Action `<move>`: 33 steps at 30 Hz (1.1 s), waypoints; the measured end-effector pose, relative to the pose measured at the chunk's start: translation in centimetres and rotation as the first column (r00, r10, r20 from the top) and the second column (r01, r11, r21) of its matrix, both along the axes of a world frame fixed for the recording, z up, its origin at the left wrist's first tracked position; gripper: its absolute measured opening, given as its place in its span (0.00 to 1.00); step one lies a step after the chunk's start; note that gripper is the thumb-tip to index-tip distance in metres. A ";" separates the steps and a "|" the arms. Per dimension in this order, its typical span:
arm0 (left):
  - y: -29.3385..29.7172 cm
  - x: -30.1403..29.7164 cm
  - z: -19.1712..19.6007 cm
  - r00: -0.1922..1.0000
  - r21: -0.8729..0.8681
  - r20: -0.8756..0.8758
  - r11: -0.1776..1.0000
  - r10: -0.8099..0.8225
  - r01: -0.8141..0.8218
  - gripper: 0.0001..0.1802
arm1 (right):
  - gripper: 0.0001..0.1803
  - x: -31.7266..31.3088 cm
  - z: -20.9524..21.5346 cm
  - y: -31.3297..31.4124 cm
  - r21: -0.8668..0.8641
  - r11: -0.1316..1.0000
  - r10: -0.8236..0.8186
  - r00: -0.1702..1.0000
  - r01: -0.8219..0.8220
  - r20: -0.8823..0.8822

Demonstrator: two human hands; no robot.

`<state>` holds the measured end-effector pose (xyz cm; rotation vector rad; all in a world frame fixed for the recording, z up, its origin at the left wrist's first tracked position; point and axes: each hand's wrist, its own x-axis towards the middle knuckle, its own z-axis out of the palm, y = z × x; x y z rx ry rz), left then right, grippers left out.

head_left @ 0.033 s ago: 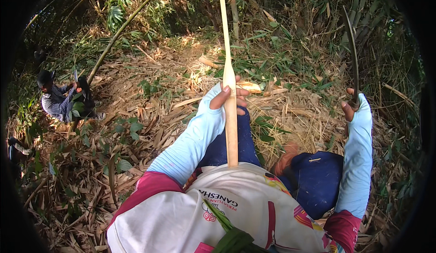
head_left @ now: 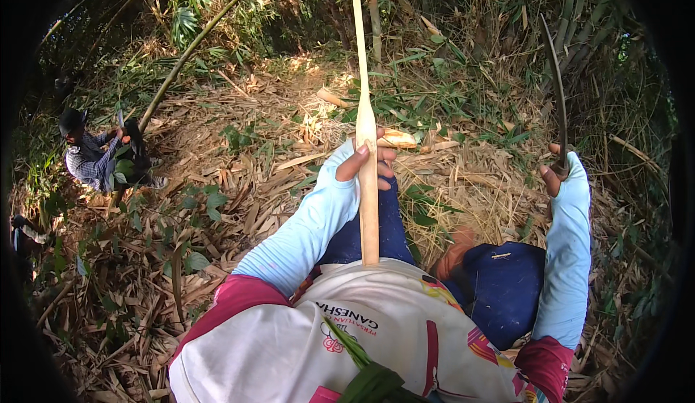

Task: The person uses a large knife to split a long bamboo stalk into thin strips. They hold the bamboo vertically and repeatedly strike it with the knife to separate the layers, creating long, thin pieces.

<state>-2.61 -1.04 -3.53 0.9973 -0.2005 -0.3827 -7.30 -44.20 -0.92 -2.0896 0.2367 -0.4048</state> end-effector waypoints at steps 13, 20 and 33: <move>-2.3 -7.8 -3.8 0.970 0.230 -0.188 0.953 -0.155 0.197 0.26 | 0.40 -0.4 -0.6 2.6 0.016 0.998 0.064 0.978 -0.062 -0.199; -1.5 -4.3 -3.0 0.991 0.148 -0.032 0.980 -0.127 0.131 0.30 | 0.51 -0.3 2.8 7.8 0.395 0.917 0.130 0.975 -0.050 -0.178; -3.4 1.8 4.8 0.983 0.034 0.166 0.996 0.081 -0.088 0.22 | 0.49 3.3 1.6 7.2 0.411 0.910 0.102 0.988 -0.046 -0.116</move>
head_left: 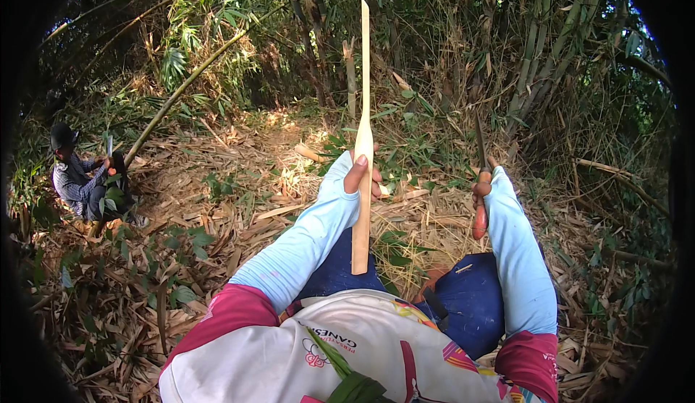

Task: The person uses a large knife to split a long bamboo stalk into thin strips. They hold the bamboo vertically and repeatedly strike it with the knife to separate the layers, creating long, thin pieces.

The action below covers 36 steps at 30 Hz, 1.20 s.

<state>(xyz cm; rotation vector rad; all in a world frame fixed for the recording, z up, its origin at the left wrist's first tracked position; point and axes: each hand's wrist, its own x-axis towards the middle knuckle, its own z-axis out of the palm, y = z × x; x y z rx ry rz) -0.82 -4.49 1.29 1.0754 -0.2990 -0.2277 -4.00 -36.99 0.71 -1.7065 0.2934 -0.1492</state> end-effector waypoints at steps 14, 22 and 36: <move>-0.4 -2.9 3.3 0.997 0.031 0.069 0.999 -0.016 0.014 0.27 | 0.49 -0.9 3.3 5.1 0.016 0.998 0.039 0.877 -0.053 0.478; -0.9 -3.4 4.1 0.984 0.071 0.176 0.997 -0.020 0.007 0.30 | 0.36 -1.6 2.8 2.4 -0.255 0.961 -0.036 0.960 0.110 0.278; 1.4 -1.3 1.6 0.986 0.167 0.114 0.981 -0.120 0.101 0.33 | 0.16 -5.2 3.6 3.2 0.020 0.941 -0.306 0.826 0.337 0.474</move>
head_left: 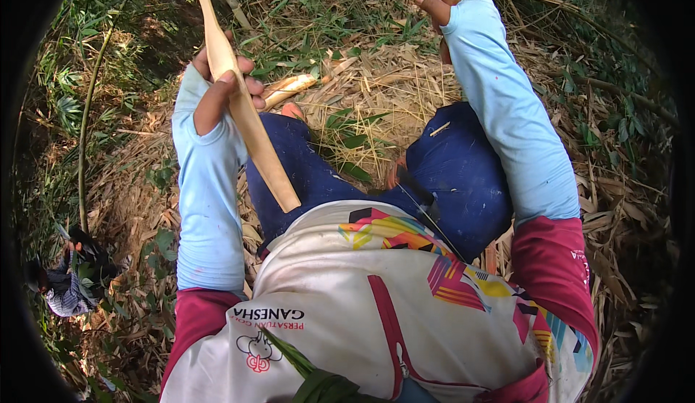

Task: The person uses a large knife to split a long bamboo stalk into thin strips. They hold the bamboo vertically and repeatedly strike it with the knife to separate the layers, creating long, thin pieces.

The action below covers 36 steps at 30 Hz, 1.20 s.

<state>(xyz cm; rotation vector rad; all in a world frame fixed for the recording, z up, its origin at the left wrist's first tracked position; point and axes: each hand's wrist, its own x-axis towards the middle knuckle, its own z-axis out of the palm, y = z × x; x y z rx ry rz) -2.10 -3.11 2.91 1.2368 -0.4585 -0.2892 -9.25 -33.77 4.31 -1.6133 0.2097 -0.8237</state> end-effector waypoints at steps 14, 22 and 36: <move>-3.3 -1.6 -1.6 0.983 0.053 -0.181 0.999 0.017 -0.007 0.24 | 0.21 0.3 -2.3 -1.5 -0.424 0.904 -0.016 0.985 -0.060 -0.173; -6.4 -2.5 0.0 0.994 0.141 -0.051 0.984 -0.100 0.106 0.24 | 0.13 -1.7 -0.7 1.3 -0.676 0.716 0.107 0.985 -0.172 -0.136; -8.4 -4.5 3.9 0.978 0.371 0.154 0.926 -0.137 0.071 0.31 | 0.15 -3.7 2.6 1.8 -0.931 0.265 0.081 0.968 -0.252 -0.239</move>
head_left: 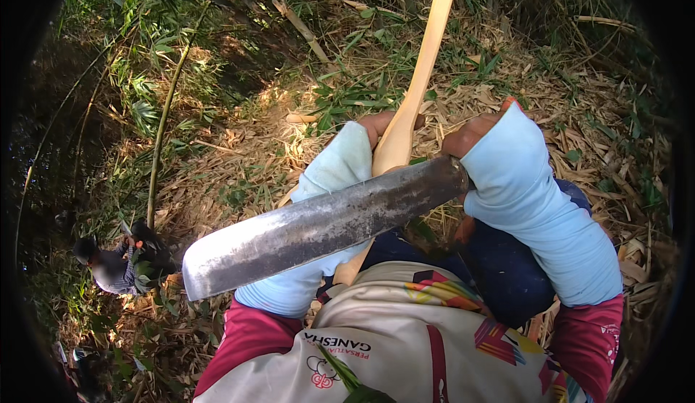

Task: The person uses a large knife to split a long bamboo stalk into thin strips. They hold the bamboo vertically and repeatedly strike it with the knife to separate the layers, creating long, thin pieces.

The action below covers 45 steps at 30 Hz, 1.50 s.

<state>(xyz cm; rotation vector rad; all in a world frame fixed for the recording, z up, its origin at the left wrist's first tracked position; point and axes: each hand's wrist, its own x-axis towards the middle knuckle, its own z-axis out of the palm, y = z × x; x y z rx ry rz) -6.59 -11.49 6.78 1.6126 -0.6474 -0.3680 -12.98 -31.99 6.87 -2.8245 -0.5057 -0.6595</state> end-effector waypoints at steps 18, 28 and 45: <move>0.3 -2.2 1.2 0.978 0.111 0.170 0.989 -0.117 0.100 0.31 | 0.18 0.0 -0.8 -0.1 0.107 0.994 -0.039 0.999 0.036 0.025; 0.3 -2.3 1.9 0.914 0.315 0.370 0.948 -0.167 0.045 0.28 | 0.19 0.1 -1.0 -0.2 0.112 0.993 -0.034 0.998 0.028 0.049; 0.6 -2.9 1.3 0.962 0.286 0.271 0.957 -0.034 -0.046 0.28 | 0.12 0.1 -1.4 0.0 0.115 0.993 -0.058 0.987 0.041 0.151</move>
